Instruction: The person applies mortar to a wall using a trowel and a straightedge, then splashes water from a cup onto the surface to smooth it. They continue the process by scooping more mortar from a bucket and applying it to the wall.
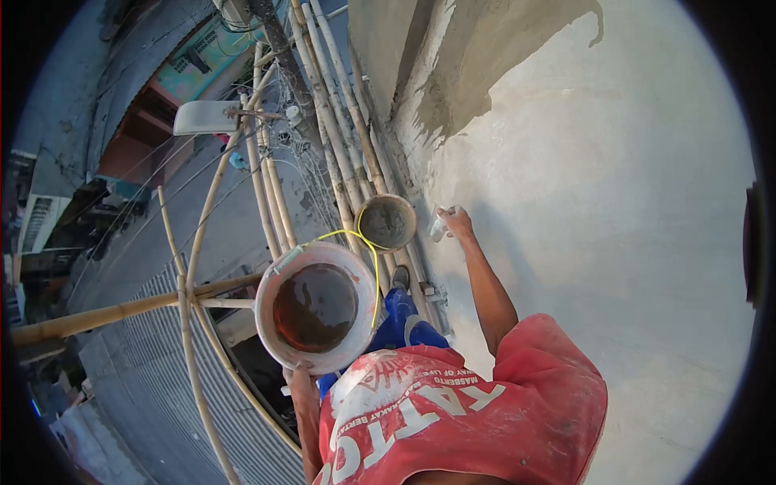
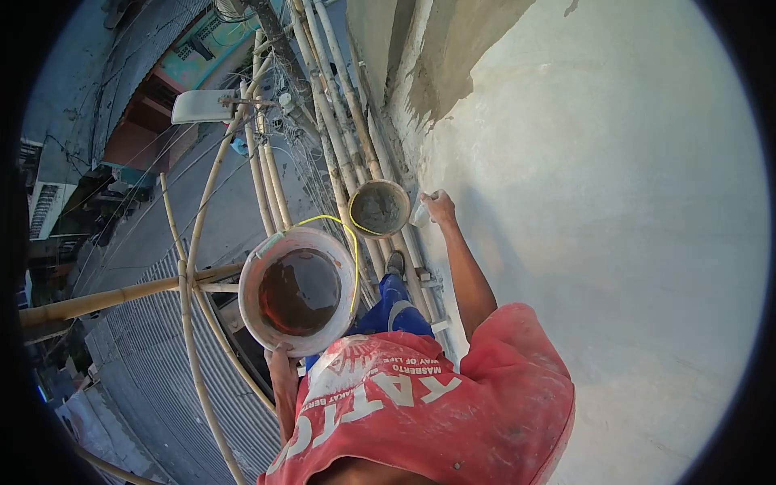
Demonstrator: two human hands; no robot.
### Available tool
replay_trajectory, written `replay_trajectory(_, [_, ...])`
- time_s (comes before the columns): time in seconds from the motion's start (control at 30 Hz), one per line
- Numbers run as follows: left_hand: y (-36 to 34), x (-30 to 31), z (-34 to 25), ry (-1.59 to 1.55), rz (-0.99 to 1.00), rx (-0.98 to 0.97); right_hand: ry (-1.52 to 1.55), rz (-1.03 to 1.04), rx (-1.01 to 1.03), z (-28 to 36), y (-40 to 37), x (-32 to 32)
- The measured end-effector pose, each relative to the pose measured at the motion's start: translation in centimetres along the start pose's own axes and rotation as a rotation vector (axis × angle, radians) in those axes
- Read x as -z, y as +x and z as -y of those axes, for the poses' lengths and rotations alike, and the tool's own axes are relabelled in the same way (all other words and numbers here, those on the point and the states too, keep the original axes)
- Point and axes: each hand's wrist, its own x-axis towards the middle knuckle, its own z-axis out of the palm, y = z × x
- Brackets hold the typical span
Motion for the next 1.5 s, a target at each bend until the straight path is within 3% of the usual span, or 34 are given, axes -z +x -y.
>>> replay_trajectory(0.07, [0.0,-0.5,-0.4,0.021,-0.001,-0.002,0.245,0.237,-0.177,3.6,4.8,1.6])
replay_trajectory(0.1, [0.2,-0.4,0.0,0.021,-0.011,0.006,0.363,0.217,-0.222,4.9,8.0,1.9])
replay_trajectory(0.13, [0.8,-0.3,0.3,0.012,0.015,-0.007,0.569,0.325,-0.250,5.4,10.9,3.2])
replay_trajectory(0.3, [1.4,-1.1,-0.1,0.061,0.105,-0.065,0.630,0.188,-0.170,10.1,9.2,5.6])
replay_trajectory(0.33, [1.9,-0.8,0.1,0.053,0.170,-0.062,0.539,0.079,-0.217,11.6,6.9,5.6])
replay_trajectory(0.47, [3.0,-2.0,1.2,0.064,0.138,-0.063,0.489,0.002,0.255,10.2,-1.7,6.0])
replay_trajectory(0.53, [3.1,-3.7,0.5,0.130,0.115,-0.065,0.482,0.069,0.398,12.1,-9.5,5.5])
replay_trajectory(0.6, [3.5,-4.3,0.5,0.132,0.116,-0.073,0.419,0.273,0.420,13.4,-15.6,3.7])
replay_trajectory(0.77, [3.8,-5.9,-0.1,0.158,0.234,-0.161,0.105,0.824,0.073,10.3,-15.2,-7.8])
replay_trajectory(0.83, [3.3,-6.7,-0.8,0.171,0.252,-0.190,0.024,0.835,0.019,9.8,-14.7,-11.3])
replay_trajectory(0.97, [3.1,-7.6,-0.6,0.147,0.293,-0.269,-0.096,0.677,-0.035,7.5,-11.9,-15.3])
replay_trajectory(1.03, [2.8,-7.4,-0.9,0.160,0.294,-0.228,-0.362,0.299,0.503,5.8,-10.7,-16.2])
replay_trajectory(1.07, [2.8,-7.5,-0.9,0.170,0.301,-0.190,-0.365,0.281,0.501,5.4,-10.6,-16.1])
replay_trajectory(1.17, [3.7,-7.3,-0.5,0.176,0.342,-0.154,-0.225,0.235,0.670,4.8,-13.2,-13.9])
replay_trajectory(1.3, [4.8,-7.7,0.4,0.127,0.290,-0.157,-0.141,0.204,0.705,5.5,-16.3,-9.8])
replay_trajectory(1.37, [5.5,-7.4,1.1,0.133,0.290,-0.166,0.094,0.085,0.836,4.8,-16.7,-8.8])
replay_trajectory(1.4, [5.8,-7.1,1.3,0.122,0.307,-0.175,0.086,0.068,0.849,5.5,-16.9,-7.5])
replay_trajectory(1.47, [6.2,-6.9,1.9,0.119,0.273,-0.165,0.298,0.206,0.558,7.3,-17.7,-3.6])
replay_trajectory(1.5, [6.2,-6.9,2.2,0.110,0.285,-0.173,0.294,0.195,0.570,7.7,-16.8,-2.3])
